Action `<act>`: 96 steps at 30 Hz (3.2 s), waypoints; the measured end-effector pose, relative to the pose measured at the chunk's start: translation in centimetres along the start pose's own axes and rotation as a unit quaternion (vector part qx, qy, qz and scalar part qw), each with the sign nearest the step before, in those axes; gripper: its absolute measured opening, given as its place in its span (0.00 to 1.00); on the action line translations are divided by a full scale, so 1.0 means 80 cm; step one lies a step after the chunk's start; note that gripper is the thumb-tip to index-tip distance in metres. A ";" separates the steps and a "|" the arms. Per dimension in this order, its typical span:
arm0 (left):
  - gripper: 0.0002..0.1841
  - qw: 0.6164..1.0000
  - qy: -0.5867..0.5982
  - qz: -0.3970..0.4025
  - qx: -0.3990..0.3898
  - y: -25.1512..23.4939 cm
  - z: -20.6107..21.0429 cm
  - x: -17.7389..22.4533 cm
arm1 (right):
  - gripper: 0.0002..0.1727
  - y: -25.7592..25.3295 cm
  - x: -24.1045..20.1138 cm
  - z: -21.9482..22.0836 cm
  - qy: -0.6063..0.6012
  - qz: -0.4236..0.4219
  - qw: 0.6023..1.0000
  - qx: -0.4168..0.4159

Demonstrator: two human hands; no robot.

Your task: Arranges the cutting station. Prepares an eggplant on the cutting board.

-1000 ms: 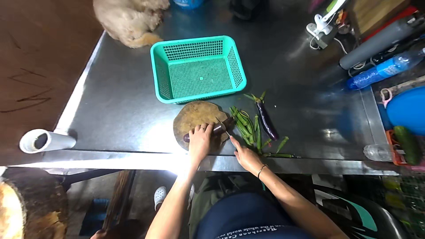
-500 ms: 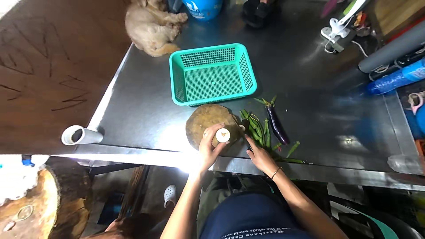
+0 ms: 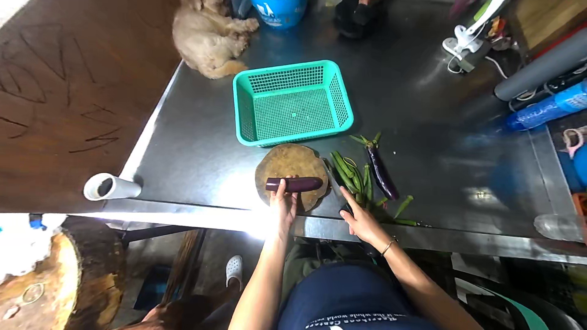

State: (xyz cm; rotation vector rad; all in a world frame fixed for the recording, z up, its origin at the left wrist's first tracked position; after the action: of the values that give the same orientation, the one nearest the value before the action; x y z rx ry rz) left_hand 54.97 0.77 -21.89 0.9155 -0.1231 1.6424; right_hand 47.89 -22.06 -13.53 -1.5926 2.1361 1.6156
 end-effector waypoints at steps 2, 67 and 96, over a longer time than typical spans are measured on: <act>0.14 1.000 0.010 0.004 0.007 -0.001 -0.001 -0.002 | 0.40 0.005 0.002 0.006 0.030 0.006 0.999 -0.016; 0.44 0.840 -0.521 0.137 -0.062 0.014 -0.024 0.056 | 0.34 -0.034 -0.191 0.038 0.269 -0.174 0.946 0.044; 0.37 0.818 -0.541 0.183 -0.069 0.023 -0.021 0.050 | 0.38 -0.070 -0.245 0.060 0.380 -0.118 0.917 0.011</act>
State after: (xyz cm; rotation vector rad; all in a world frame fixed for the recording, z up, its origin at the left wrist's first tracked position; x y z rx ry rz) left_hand 52.50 4.27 -19.87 1.6907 -1.2476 1.2122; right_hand 58.80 -4.75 -8.91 -2.6628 2.0669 0.9702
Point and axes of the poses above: each hand's wrist, its own y-axis away from the middle knuckle, its own z-axis out of the palm, x = y × z, the point moved 6 cm from there along -y, towards the middle knuckle, and after that the axes turned 8 degrees about z, right-handed, at the moved point
